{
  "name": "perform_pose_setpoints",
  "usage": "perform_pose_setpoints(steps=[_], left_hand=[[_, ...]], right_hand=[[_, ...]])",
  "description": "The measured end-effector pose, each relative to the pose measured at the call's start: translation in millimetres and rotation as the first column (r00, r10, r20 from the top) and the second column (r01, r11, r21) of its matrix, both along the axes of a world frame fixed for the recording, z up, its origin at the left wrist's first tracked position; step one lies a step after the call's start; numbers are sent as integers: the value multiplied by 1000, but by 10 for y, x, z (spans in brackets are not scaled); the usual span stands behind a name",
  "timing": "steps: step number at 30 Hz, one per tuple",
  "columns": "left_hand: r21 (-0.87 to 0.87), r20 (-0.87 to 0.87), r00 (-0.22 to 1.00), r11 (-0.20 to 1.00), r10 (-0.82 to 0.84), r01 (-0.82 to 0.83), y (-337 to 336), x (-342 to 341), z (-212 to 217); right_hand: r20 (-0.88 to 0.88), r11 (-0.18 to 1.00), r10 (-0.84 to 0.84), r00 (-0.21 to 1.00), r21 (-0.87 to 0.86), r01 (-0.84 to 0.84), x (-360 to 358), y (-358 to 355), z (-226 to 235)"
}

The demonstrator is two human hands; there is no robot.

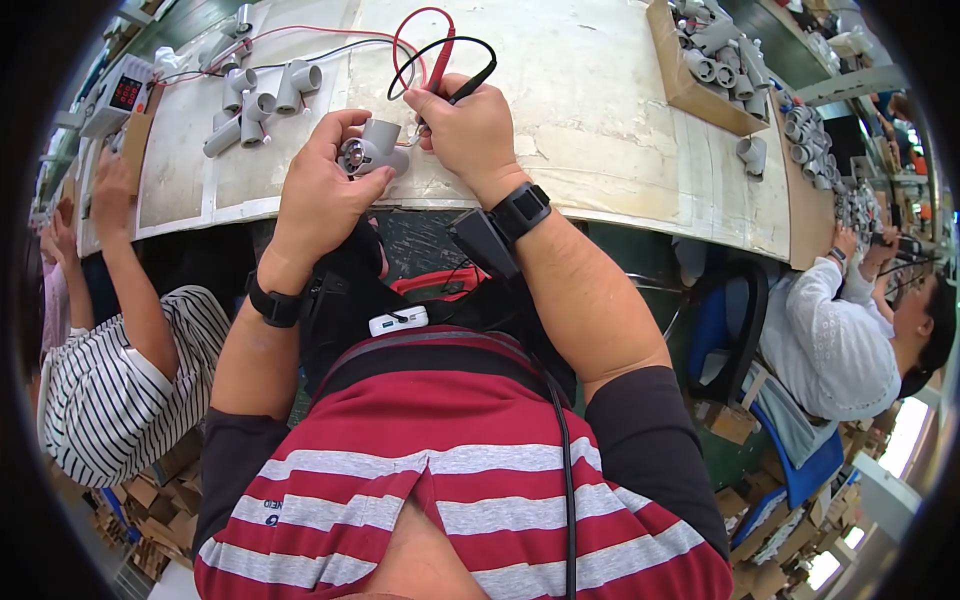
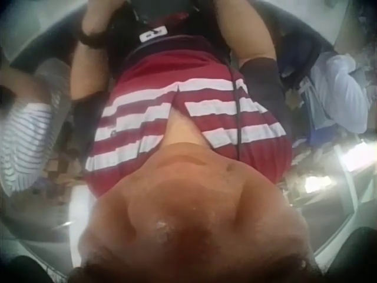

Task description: The person tests electrical components by picking up grey plastic housings, touching their internal wires with multimeter probes, and then placing them back on the workbench. This process is repeated for several components before the person clears the workspace by moving the parts aside.

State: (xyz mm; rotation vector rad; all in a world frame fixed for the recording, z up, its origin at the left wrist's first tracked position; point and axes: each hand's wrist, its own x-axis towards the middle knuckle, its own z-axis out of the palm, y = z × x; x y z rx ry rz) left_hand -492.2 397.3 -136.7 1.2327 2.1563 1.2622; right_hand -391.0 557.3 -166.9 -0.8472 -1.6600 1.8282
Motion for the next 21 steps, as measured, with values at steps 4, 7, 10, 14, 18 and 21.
perform_pose_setpoints(steps=[4, 7, 10, 14, 18, 21], left_hand=[[-1, 39, 999, 1000, 7, -7, -16, 28, -13], [12, 25, 999, 1000, 28, -29, -38, 48, -34], [63, 40, 999, 997, 30, -33, -41, 47, -139], [186, 93, 996, 983, -17, -1, 7, -7, -312], [271, 3, 996, 959, -90, 86, 83, -93, -368], [294, -117, 987, 946, -107, 138, 49, -169, -449]], right_hand=[[16, 997, 18, 1000, 70, -19, -1, -24, -77], [31, 994, 8, 999, 111, -12, -5, -68, -76], [28, 992, 1, 1000, 129, -4, -11, -85, -96], [-6, 989, -11, 1000, 146, 11, -40, -31, -140], [6, 969, -55, 998, 243, 52, -16, 29, -97], [-34, 943, -114, 993, 310, 119, -103, -4, -332]])
